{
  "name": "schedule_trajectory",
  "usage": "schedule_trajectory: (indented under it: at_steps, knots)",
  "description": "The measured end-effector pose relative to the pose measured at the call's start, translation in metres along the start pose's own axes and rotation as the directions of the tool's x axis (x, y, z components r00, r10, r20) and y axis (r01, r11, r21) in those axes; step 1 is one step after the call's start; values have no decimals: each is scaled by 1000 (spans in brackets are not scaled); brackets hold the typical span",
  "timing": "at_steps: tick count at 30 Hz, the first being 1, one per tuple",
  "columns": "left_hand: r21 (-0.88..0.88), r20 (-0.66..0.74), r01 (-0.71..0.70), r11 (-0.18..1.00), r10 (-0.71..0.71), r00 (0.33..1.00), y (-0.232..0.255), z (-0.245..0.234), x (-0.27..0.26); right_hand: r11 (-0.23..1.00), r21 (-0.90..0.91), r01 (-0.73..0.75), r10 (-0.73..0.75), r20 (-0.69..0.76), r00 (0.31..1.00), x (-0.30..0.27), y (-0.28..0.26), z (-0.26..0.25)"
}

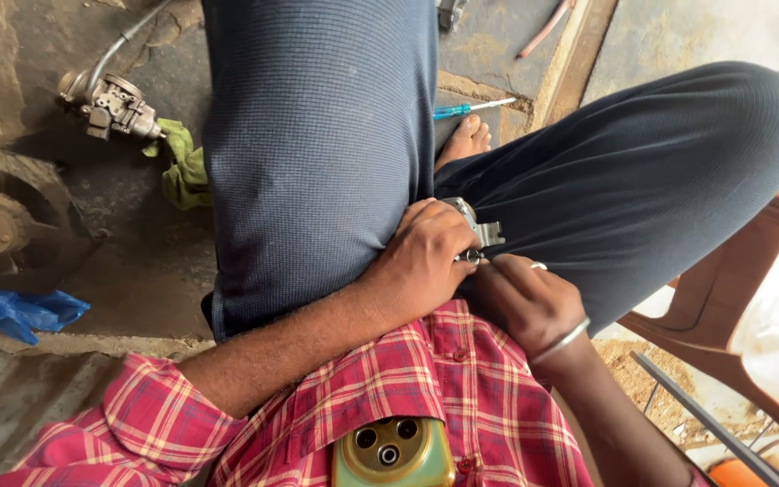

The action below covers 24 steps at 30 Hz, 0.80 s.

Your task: Repairing or assembling a motorcycle carburetor while sitting down.

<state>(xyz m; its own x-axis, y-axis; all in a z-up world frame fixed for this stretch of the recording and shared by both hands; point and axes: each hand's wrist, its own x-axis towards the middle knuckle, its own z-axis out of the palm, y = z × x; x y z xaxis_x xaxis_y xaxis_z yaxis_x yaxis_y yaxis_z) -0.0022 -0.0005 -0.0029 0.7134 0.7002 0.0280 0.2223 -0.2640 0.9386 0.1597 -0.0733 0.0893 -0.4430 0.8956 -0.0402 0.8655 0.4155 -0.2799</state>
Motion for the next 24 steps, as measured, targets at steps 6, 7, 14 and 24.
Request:
schedule_trajectory:
  at_steps: [6, 7, 14, 24]
  knots:
    - [-10, 2, 5, 1000, -5, 1000, -3, 3, 0, 494, 689, -531, 659, 102, 745, -38, 2, -10]
    - [-22, -12, -4, 1000, 4, 1000, -3, 1, 0, 229, 855, -465, 698, 189, 691, -38, 2, -14]
    - [-28, -6, -17, 999, 17, 1000, 1, -16, 3, -342, 906, -248, 680, 421, 600, -26, -3, 9]
    - [28, -56, -28, 999, 30, 998, -5, -23, 7, -547, 837, -11, 653, 435, 620, -45, 29, 41]
